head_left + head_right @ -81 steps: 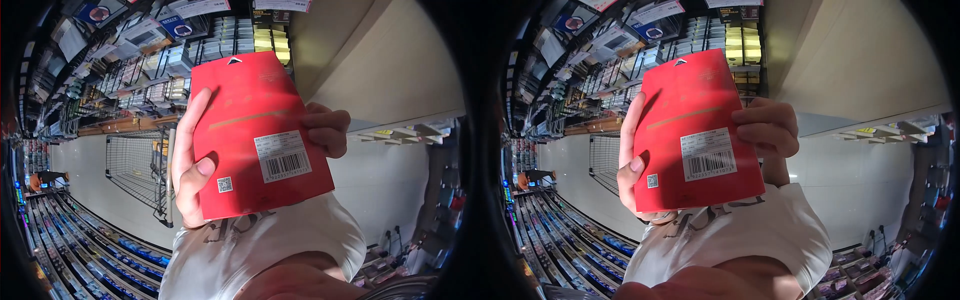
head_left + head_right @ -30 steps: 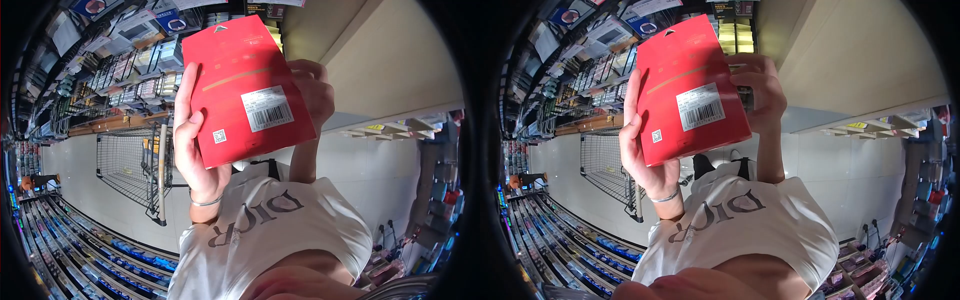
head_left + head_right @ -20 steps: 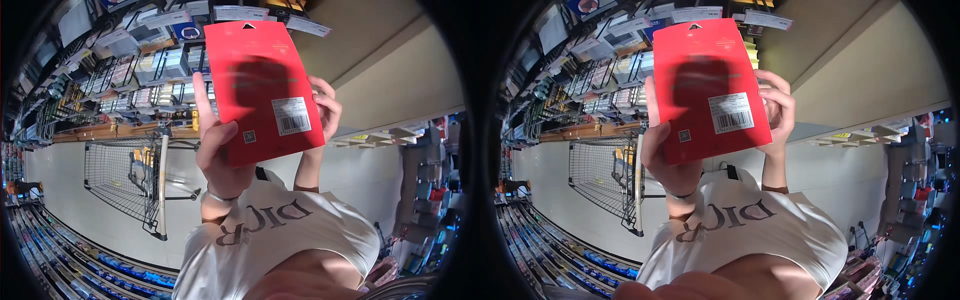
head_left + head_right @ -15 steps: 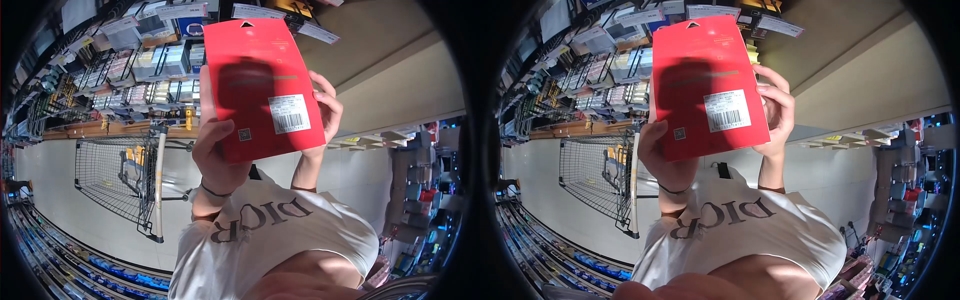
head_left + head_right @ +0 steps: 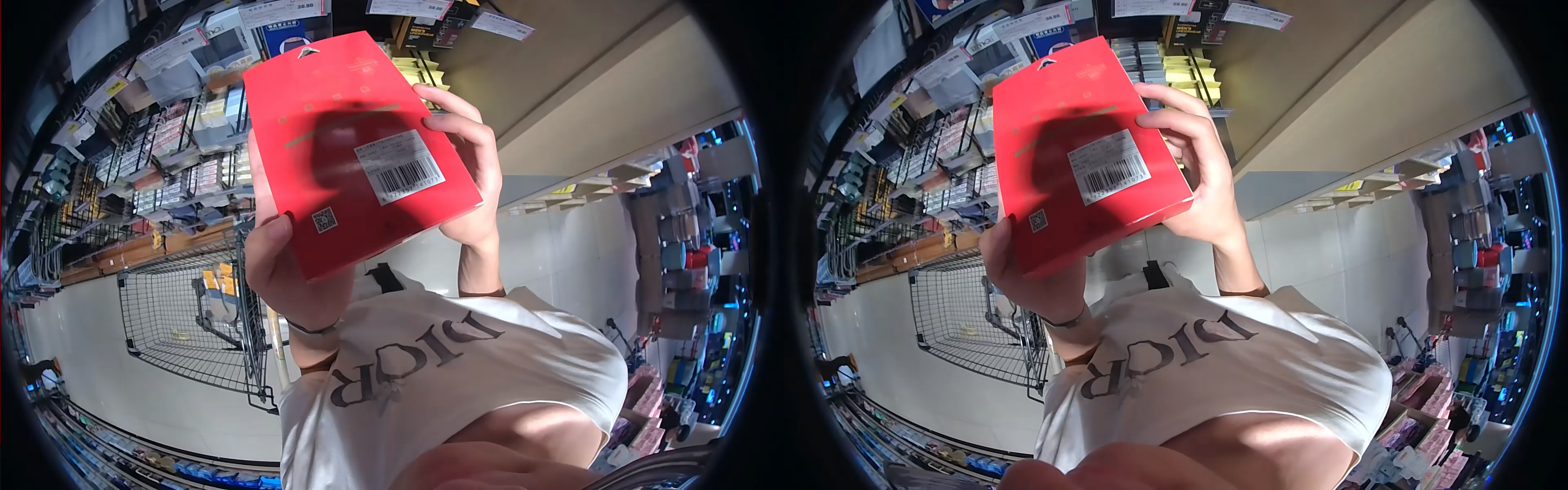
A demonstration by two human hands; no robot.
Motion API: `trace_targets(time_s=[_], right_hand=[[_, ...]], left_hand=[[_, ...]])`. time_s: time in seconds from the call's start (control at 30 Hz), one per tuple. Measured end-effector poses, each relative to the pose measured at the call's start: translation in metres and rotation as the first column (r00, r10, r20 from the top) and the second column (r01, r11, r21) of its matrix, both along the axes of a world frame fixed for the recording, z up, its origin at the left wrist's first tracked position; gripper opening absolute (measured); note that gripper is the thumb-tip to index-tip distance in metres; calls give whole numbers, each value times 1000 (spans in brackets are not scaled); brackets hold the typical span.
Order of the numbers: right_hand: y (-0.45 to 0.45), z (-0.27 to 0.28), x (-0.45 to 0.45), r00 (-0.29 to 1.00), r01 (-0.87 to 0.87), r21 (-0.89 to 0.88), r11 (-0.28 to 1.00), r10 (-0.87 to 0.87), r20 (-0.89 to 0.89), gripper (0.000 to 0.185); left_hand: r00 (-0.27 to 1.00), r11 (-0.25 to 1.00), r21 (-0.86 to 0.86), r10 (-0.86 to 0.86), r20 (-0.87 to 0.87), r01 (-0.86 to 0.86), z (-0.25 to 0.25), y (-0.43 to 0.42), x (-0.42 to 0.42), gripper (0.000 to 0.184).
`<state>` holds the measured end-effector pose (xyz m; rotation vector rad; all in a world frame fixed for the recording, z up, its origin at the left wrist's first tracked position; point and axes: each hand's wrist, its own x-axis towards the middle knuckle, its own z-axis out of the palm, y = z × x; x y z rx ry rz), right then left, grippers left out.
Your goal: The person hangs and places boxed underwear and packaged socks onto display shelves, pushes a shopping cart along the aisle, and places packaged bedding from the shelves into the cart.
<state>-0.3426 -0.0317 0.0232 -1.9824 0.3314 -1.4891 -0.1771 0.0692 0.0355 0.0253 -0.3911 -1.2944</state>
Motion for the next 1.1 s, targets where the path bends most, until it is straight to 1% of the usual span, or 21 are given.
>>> trace_targets(time_s=[0.13,0.27,0.33,0.37,0.47,0.53,0.6,0.67,0.73,0.83,0.93,1.0,1.03,1.07,1.1], right_hand=[[7,0,11,1000,20,9,1000,-21,21,54],[11,-4,19,998,65,59,996,-66,23,55],[15,-2,20,996,87,58,995,-87,-6,56],[17,-1,20,995,98,55,994,-97,-22,57],[24,-2,20,991,133,68,989,-132,-21,59],[27,-1,18,992,127,51,991,-127,-12,59],[30,-1,16,994,113,31,993,-114,4,58],[32,-1,15,996,87,6,996,-88,27,56],[34,-3,14,997,64,11,998,-64,33,54],[40,-3,13,998,55,-18,998,-54,34,51],[40,-6,12,997,-7,-89,996,14,74,50],[42,-6,11,993,-68,-125,990,79,83,50],[44,-5,13,985,-93,-122,988,109,135,50],[46,-5,17,972,-117,-122,986,139,187,51],[53,-4,18,968,-139,-67,988,150,200,54]], left_hand=[[999,999,-2,35,18,-35,-20,5,18,40],[989,993,-6,119,83,-119,-59,10,38,24],[991,994,-11,110,72,-110,-57,10,41,19],[996,997,-11,74,53,-73,-54,10,44,17],[980,987,-16,-161,-116,160,-29,6,40,32],[954,965,-55,-261,-148,255,-28,5,40,43],[948,950,-114,-301,-100,290,-34,4,42,53],[966,971,-36,-241,-97,238,-32,6,40,53],[975,979,-20,-202,-95,201,-29,8,39,54],[982,983,-77,-173,-70,167,-26,10,38,55],[993,989,-92,-116,21,118,-29,12,37,59],[992,993,-69,-90,84,96,-37,14,38,62],[972,1000,-16,20,234,-17,-29,10,32,63],[916,990,17,120,382,-137,-17,3,22,64],[853,991,48,86,515,-128,-16,2,22,74]])
